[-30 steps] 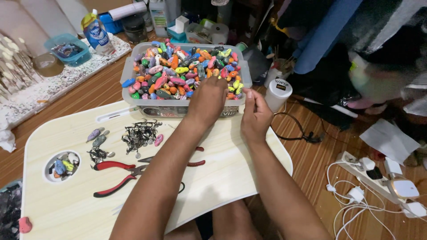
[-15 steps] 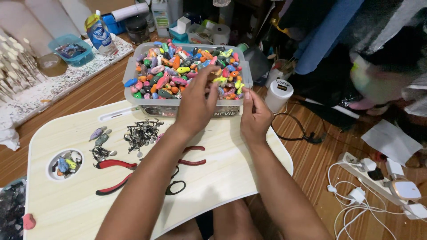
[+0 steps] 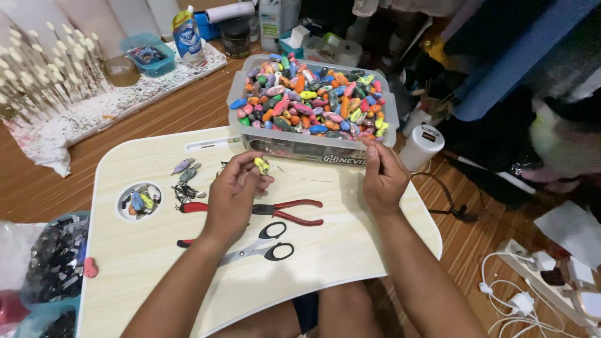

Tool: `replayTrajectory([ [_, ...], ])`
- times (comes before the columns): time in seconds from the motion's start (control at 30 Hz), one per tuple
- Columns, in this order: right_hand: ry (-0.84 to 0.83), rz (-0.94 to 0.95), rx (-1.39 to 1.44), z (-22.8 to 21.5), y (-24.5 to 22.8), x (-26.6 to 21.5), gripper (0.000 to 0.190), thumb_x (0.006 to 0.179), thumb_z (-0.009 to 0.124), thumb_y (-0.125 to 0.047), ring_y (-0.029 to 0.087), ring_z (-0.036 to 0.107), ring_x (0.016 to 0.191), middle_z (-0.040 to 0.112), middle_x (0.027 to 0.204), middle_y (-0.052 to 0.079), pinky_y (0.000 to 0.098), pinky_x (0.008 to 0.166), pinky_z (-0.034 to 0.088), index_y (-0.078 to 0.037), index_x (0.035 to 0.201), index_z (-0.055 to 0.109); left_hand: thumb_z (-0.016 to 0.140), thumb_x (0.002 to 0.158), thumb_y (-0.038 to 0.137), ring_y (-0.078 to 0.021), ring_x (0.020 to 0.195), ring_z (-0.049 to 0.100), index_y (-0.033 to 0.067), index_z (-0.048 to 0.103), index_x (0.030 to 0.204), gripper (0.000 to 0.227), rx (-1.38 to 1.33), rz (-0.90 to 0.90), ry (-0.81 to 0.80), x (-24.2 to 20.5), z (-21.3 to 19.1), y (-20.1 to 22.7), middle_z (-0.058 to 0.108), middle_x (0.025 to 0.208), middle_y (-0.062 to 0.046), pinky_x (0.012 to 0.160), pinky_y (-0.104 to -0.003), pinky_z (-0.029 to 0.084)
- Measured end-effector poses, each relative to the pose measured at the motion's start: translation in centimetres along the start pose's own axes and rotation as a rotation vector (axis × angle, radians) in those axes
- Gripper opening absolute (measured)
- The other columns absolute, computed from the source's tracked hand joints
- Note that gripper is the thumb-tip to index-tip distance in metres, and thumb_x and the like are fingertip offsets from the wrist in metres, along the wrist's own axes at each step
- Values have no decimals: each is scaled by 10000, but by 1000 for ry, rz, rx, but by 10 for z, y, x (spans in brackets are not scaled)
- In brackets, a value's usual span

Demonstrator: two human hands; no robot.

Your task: Assembling a fishing lure by attaching a hook, weight, and soft plastic body using pliers.

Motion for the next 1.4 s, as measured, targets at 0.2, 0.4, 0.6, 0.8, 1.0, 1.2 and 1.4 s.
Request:
replayTrajectory([
  [0.2,-44,-4,2,8,-10,-3,161,1031,656,-19,237,654,662,704,777,128,359,697,539,-12,1057,815,474,991,-10,-273,963,745,10,603,1338,371,-86,79,-79,0,-2,-18,607,1005,-146,860,-317,628],
  [0.4,-156,-36,54,20,-29,-7,172,1031,650,-41,245,584,581,676,745,113,363,625,519,-22,1054,819,669,953,57,-186,922,749,29,671,1280,328,-2,91,-58,-1,-15,-36,695,1145,-169,842,-293,621],
  [0.6,-388,29,176,52,-61,2,158,999,683,-117,171,538,516,602,638,44,300,552,488,-107,1055,829,689,936,36,-199,890,770,39,667,1279,344,13,87,-43,2,-15,-36,741,1149,-202,788,-287,635],
  [0.8,-423,194,245,79,-63,9,178,1022,661,-149,160,591,599,670,650,76,335,666,537,-126,1065,832,717,926,66,-181,879,772,46,714,1207,281,2,109,8,-1,-14,-28,765,1090,-180,779,-296,638],
  [1.0,-383,324,291,80,-41,-20,189,1018,648,-142,97,478,598,514,519,52,311,628,510,-79,1056,822,763,898,86,-161,842,774,54,745,1150,254,66,64,49,6,-23,-38,785,1015,-150,768,-286,638],
  [1.2,-360,285,276,75,-42,-10,190,1011,641,-104,124,526,594,570,592,62,309,639,504,-99,1063,823,739,913,85,-250,903,793,36,727,1180,272,81,106,98,2,-19,-29,773,1059,-206,830,-368,638],
  [1.4,-503,204,269,78,-46,-19,288,795,877,-149,145,473,486,433,534,24,294,551,475,-107,1072,810,778,906,129,-173,845,776,29,720,1119,243,3,54,119,0,-15,-29,784,980,-171,787,-310,633],
])
Point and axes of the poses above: each hand's wrist, its own x-axis towards the middle knuckle, its own z-axis out of the palm, y = z × x, the point moved 3 cm from there along x, towards the middle knuckle
